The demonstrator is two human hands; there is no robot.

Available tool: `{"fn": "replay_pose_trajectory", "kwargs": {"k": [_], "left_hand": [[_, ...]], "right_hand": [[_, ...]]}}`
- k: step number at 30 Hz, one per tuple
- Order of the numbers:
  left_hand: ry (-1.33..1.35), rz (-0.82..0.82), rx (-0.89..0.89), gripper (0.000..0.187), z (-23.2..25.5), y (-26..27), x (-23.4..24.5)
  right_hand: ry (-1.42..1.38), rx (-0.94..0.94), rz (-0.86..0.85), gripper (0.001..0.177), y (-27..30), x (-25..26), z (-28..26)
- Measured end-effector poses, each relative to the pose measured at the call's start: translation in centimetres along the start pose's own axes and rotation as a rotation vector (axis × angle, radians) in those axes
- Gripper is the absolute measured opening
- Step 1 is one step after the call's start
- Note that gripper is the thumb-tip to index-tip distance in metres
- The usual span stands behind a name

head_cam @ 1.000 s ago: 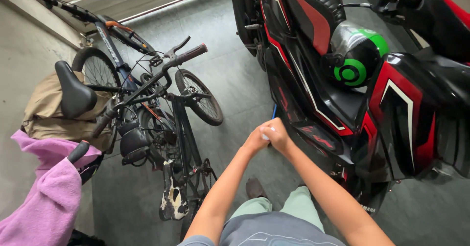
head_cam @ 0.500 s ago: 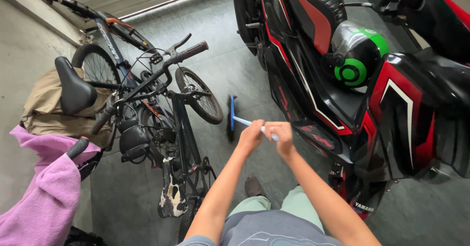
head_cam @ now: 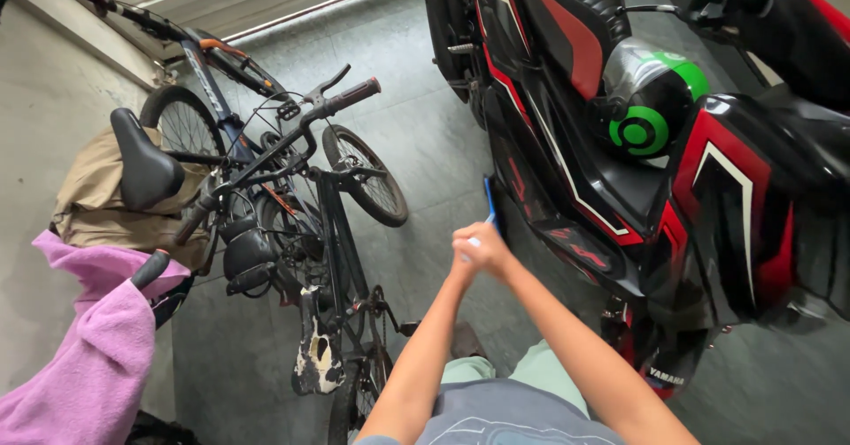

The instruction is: Sweeping the floor area around a motorcycle and bicycles using a brush.

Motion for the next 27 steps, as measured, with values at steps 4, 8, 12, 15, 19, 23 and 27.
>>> {"fn": "replay_pose_trajectory", "kwargs": {"k": [4, 8, 12, 15, 19, 23, 27], "left_hand": [[0.008, 0.086, -0.049, 0.007, -1.6, 0.8, 1.7], [0.009, 0.170, -0.082, 0.013, -3.4, 2.7, 3.6], [-0.234, 0.133, -0.246, 0.012, 6.3, 1.8, 4.0], [-0.466, 0.121, 0.037, 0.005, 12.7, 1.3, 3.3], [-0.608, 0.121, -0.015, 0.007, 16.2, 0.1, 2.0], [-0.584, 0.106, -0.114, 0.010, 17.9, -1.8, 1.1], [-0.347, 0.042, 0.021, 0.012, 15.6, -3.2, 1.7]], "right_hand": [[0.237, 0.119, -0.048, 0.025, 1.3, -4.4, 4.4], [0.265, 0.226, 0.099, 0.018, 2.8, -6.2, 5.6], [0.038, 0.196, 0.002, 0.019, 1.7, -3.9, 0.9], [-0.065, 0.147, 0.114, 0.019, 2.3, -2.6, -1.4], [-0.218, -0.075, 0.188, 0.017, 2.4, -0.5, -3.0], [-0.153, 0.017, 0.213, 0.018, 0.6, 0.9, -5.5], [-0.025, 0.173, 0.217, 0.016, -2.1, 0.2, -6.4]]}}
Point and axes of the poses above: each hand's wrist, its own y-axis away from the middle knuckle, its own x-axis out of the back of the hand, z = x × y, the point moved 2 cm from there along -y, towards the middle knuckle, and after that the axes turned 5 degrees about z, right-handed, at the moved point
